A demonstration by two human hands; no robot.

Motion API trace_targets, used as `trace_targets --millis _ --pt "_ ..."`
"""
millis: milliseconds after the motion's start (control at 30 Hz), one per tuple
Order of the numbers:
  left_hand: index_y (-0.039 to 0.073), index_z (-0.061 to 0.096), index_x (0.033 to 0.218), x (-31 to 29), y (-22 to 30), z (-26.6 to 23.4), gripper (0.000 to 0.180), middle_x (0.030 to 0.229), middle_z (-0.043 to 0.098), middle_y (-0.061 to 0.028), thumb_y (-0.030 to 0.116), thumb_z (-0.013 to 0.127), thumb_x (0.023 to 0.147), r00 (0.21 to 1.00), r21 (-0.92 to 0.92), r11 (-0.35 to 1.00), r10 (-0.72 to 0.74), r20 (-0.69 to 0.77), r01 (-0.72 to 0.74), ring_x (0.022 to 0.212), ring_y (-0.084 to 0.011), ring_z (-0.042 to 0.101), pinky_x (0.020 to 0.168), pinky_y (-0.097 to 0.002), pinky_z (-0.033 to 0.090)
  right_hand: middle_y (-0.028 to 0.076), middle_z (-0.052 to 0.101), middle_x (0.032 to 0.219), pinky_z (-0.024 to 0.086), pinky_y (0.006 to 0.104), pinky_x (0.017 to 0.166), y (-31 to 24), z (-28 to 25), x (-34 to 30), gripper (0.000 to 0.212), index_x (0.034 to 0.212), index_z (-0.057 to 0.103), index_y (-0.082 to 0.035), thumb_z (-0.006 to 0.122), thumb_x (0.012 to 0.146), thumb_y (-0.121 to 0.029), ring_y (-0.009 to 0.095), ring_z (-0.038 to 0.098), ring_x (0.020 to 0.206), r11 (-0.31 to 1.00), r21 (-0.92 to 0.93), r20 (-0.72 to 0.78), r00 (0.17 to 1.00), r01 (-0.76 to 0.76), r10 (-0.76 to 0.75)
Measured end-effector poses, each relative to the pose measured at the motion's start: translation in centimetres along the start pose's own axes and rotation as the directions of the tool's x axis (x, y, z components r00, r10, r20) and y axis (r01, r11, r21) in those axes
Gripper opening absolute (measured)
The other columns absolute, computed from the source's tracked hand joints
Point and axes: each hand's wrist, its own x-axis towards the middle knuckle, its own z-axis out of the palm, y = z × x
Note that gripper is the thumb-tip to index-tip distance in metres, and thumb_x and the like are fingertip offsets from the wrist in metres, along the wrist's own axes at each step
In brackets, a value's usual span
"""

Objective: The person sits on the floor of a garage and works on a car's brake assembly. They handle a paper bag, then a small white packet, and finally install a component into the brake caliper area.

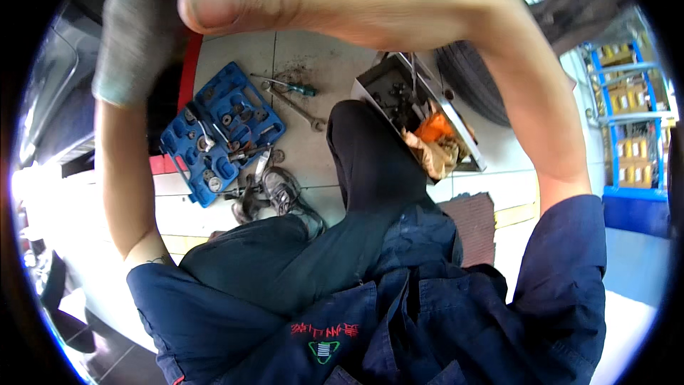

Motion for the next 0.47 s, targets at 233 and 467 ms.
trace_targets --millis 233,467 --pt "0.007 0.067 0.091 -6.6 7.5 -1.6 0.013 0.065 0.062 -0.0103 0.012 0.070 0.079 0.916 0.056 0.977 0.175 0.362 -0.208 0.058 -0.0283 0.063 0.052 -0.0356 0.048 0.016 0.059 0.122 0.049 0.0316 0.079 3.0 8.9 -7.2 0.077 0.149 0.027 -0.014 0.059 0.090 -0.051 0.023 0.059 0.095 0.910 0.395 -0.229 0.973 0.124 -0.033" --pt "0.006 0.070 0.093 -9.0 6.2 -6.0 0.014 0.073 0.065 -0.0117 0.017 0.067 0.086 0.863 0.238 0.837 0.436 0.254 -0.493 0.063 -0.0270 0.064 0.058 -0.0343 0.051 0.003 0.053 0.058 0.043 0.0262 0.055 8.9 19.4 -21.3 0.066 0.145 0.031 0.000 0.050 0.097 -0.041 0.013 0.049 0.050 0.309 0.951 -0.151 0.893 0.014 0.424"
